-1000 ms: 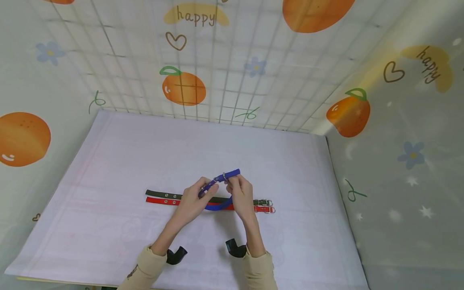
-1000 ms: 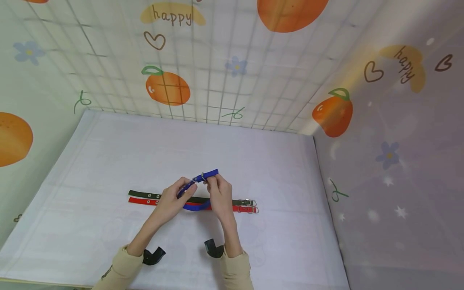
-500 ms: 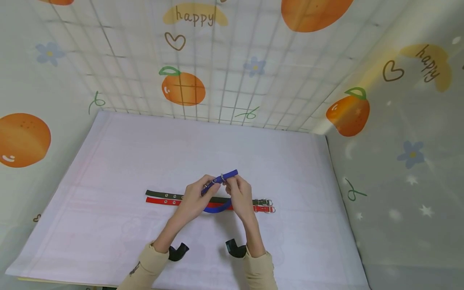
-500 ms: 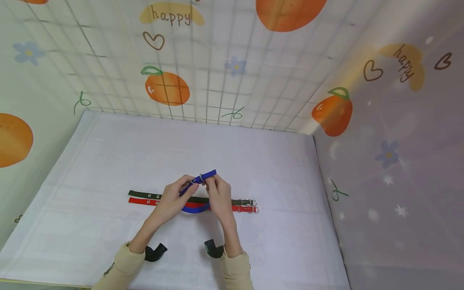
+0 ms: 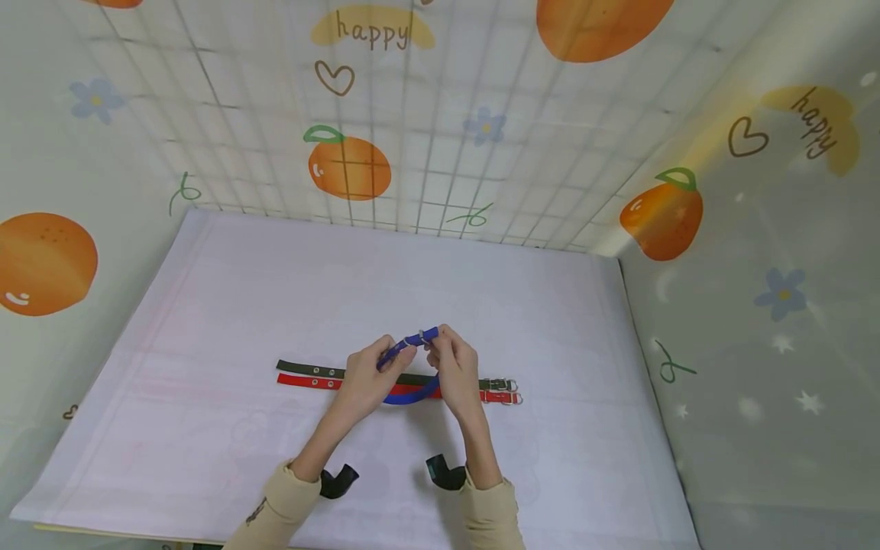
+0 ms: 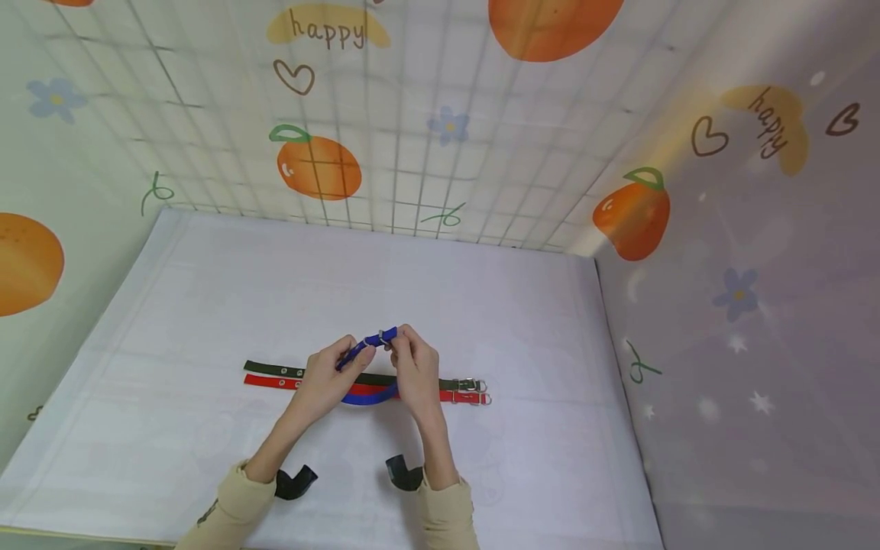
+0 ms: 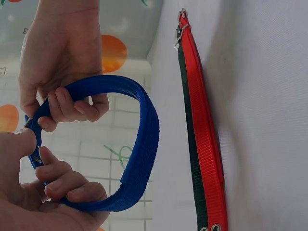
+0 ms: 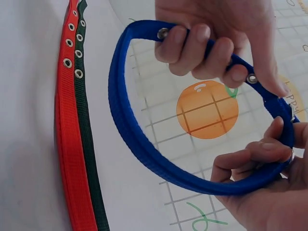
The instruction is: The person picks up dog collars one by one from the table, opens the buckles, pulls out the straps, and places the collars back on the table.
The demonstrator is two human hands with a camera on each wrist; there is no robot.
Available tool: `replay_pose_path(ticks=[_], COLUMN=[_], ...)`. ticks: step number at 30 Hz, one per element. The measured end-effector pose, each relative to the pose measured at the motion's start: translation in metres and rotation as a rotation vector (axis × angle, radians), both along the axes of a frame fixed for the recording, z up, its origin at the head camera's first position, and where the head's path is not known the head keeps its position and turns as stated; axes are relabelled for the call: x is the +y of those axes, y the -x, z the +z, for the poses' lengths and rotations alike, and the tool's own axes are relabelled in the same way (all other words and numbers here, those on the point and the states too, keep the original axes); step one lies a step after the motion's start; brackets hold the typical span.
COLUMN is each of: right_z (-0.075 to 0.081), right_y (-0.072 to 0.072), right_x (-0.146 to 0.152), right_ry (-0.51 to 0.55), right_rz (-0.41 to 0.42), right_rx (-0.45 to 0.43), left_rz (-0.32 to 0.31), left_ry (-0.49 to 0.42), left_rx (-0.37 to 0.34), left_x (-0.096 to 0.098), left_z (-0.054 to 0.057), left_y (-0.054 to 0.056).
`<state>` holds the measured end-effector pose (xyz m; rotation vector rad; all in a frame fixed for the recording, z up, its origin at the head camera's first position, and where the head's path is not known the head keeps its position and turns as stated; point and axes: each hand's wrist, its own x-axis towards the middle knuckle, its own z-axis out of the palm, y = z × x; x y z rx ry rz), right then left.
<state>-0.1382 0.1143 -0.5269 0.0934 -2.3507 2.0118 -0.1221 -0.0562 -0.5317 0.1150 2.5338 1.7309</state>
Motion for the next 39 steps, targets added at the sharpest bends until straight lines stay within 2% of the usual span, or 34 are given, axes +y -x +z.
replay_pose_path(ticks=[5, 13, 22, 31, 39], right_z=[0.0002, -0.0004, -0.0003, 0.0015, 0.0012], right_y=[0.0, -0.0012, -0.0025, -0.0025, -0.0033], right_x=[0.0007, 0.0008, 0.0011, 0.0011, 0.0013], right_ry=[0.006, -0.018, -0.038, -0.052, -0.005], right_rz=[-0.002, 0.041, 0.032, 0.015, -0.001], right_rx=[0.0, -0.011, 0.003, -0.008, -0.01], left_rz=[-0.003, -0.072, -0.109, -0.013, 0.034], left_ry=[0.011, 0.018, -0.019, -0.006, 0.026], left_rx=[-0.01, 0.07, 0.05, 0.007, -0.054], left_x=[-0.0003, 0.0005, -0.0022, -0.0022, -0.0034], left_z=[0.0002, 0.0067, 0.0052, 0.004, 0.0037], left_y=[-0.0014, 0.0033, 0.0041, 0.0018, 0.0015])
